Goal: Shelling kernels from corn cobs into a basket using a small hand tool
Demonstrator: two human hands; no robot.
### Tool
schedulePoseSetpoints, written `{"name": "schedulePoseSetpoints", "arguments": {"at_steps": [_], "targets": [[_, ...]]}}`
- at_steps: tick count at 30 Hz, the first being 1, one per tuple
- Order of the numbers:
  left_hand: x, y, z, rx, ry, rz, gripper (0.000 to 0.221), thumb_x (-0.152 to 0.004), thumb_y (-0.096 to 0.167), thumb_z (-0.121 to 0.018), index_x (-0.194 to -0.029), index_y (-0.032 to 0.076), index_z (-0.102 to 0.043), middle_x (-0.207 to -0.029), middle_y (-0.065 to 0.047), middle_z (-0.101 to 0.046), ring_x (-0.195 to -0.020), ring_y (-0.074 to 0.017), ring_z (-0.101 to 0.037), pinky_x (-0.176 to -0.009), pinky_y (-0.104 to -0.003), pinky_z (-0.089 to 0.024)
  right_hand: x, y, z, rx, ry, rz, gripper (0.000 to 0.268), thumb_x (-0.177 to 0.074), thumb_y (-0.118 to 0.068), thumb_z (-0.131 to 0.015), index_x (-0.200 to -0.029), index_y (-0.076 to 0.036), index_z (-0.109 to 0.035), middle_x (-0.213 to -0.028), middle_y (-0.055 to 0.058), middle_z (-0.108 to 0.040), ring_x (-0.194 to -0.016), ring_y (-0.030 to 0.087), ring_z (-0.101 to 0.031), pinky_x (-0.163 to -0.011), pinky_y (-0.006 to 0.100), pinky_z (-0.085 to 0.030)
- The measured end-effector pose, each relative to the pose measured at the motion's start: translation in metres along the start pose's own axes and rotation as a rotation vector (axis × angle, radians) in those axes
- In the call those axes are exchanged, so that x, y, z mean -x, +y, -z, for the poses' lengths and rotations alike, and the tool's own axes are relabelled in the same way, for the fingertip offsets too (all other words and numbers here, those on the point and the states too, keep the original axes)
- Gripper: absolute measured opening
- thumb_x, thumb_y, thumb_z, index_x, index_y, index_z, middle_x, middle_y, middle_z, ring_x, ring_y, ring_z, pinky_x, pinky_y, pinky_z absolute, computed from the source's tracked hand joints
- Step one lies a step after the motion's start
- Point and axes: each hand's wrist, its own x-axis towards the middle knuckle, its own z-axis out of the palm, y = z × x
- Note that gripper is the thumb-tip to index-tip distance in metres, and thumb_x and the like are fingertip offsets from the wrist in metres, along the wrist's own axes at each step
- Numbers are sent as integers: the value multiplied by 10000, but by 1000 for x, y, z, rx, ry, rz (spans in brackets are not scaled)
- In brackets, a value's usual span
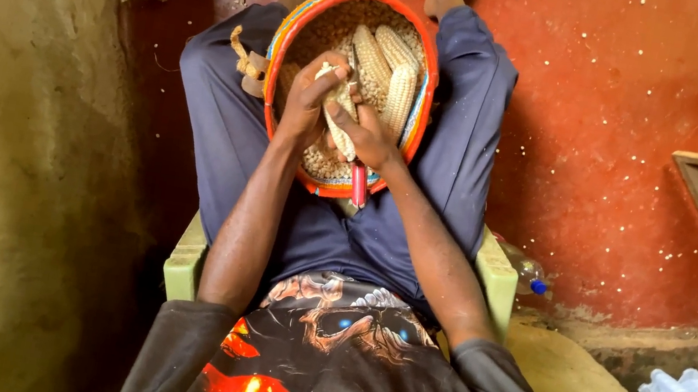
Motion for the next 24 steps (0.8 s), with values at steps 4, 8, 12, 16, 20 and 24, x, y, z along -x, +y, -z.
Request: {"name": "schedulePoseSetpoints", "arguments": {"at_steps": [4,8,12,16,20,24], "targets": [[8,18,-16,-147,53,-84,314,-1026,401,-645,-1111,99,-642,-876,-138,-724,-801,-168,-720,-697,-279,-578,13,-46,-26,155,69,162,491,-1062,-404,-695,-1163,52,-545,-705,232,-686,-458,231,-691,-354,299,-571],[21,45,-38,-305,-75,-267,598,-1142,570,-360,-1239,60,-656,-1248,-216,-727,-1269,-272,-634,-1138,-399,-432,11,-52,-28,444,260,349,719,-992,-516,-797,-1377,4,-483,-1015,341,-658,-904,409,-707,-734,519,-543],[20,44,-45,-297,-126,-270,680,-1156,560,-289,-1328,17,-661,-1347,-227,-689,-1363,-325,-578,-1211,-486,-369,5,-40,-23,400,302,352,616,-1037,-493,-747,-1358,-25,-509,-917,236,-653,-757,313,-693,-590,406,-550],[-2,0,-12,-193,-197,-229,533,-1153,468,-408,-1310,-14,-575,-1242,-272,-676,-886,-294,-625,-714,-395,-440,2,-41,-23,180,266,251,606,-1084,-602,-518,-1282,-32,-564,-781,165,-655,-535,218,-699,-418,283,-611],[6,7,-17,-276,-181,-244,371,-1160,397,-431,-1192,46,-545,-1066,-207,-723,-746,-194,-738,-489,-293,-592,-8,-34,-19,133,256,287,553,-1131,-507,-428,-1108,-7,-664,-764,203,-710,-535,273,-745,-364,322,-622],[16,26,-31,-419,-142,-343,363,-1164,384,-435,-1184,49,-573,-1032,-184,-768,-1005,-236,-706,-962,-435,-531,-12,-8,-2,276,267,363,572,-1199,-413,-292,-1396,38,-585,-1418,275,-612,-1360,375,-563,-1173,565,-465]]}}
